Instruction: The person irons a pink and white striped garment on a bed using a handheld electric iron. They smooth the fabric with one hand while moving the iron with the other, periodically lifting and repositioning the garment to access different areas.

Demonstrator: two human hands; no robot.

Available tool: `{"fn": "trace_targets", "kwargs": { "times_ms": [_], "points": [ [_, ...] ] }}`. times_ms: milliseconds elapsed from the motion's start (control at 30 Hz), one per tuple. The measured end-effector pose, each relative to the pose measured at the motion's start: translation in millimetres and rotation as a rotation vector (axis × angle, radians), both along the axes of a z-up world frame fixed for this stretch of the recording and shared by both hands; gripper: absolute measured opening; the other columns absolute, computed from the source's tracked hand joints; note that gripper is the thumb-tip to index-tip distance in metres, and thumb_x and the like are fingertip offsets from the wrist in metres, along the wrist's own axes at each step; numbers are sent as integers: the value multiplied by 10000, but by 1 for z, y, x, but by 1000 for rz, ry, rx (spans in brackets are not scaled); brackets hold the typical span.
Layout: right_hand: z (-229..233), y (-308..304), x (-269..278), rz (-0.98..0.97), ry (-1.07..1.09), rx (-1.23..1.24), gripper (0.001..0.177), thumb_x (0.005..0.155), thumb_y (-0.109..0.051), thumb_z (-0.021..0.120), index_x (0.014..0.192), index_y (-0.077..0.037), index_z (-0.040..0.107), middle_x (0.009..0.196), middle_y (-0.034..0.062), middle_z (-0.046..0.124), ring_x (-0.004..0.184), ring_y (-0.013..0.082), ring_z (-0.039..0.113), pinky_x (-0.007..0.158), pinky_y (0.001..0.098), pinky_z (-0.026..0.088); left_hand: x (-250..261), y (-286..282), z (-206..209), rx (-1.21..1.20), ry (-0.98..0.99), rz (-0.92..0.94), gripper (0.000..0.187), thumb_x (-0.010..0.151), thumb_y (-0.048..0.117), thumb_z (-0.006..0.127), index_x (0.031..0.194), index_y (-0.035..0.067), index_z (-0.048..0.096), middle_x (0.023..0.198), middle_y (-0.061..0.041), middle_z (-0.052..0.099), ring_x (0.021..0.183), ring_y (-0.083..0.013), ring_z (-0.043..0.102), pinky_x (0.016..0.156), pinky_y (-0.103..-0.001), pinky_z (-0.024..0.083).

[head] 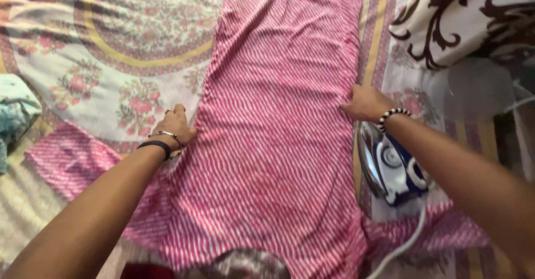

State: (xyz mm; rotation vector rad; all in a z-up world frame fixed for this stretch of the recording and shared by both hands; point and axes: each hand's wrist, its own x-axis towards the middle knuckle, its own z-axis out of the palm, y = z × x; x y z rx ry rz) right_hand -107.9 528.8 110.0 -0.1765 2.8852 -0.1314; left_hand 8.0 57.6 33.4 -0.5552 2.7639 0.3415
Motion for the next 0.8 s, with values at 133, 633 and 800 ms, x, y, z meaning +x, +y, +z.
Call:
{"fn": "trace_targets", "kwargs": {
  "times_ms": [133, 633, 800],
  "points": [
    [-52, 16, -66, -170, 64, -154, 781, 809, -409, 758, 1398, 26, 485, 1302, 320, 619, 1220, 453, 604, 1045, 490, 491, -47, -41, -36, 29, 213, -116, 772, 863, 433, 741, 1438, 9, 450, 1241, -294, 653, 1140, -432, 642, 987, -481, 514],
    [-104, 6, -155, -784, -201, -1432, 311, 851, -220, 763, 1094, -30, 731, 1092, 99, 747, 917, 215, 693, 848, 350, 572, -217, -18, -55, 711, 339, 280, 585, 818, 426, 731, 1237, 22, 675, 1147, -198, 743, 953, -328, 743, 788, -467, 582],
    [-97, 13, -173, -826, -358, -1625, 312, 893, -293, 664, 1125, -84, 680, 1132, 110, 750, 1001, 254, 709, 982, 416, 552, -244, -5, -49, 415, 593, 324, 604, 817, 398, 792, 1308, 91, 620, 1119, -170, 716, 975, -287, 702, 831, -394, 548]
  ]
}}
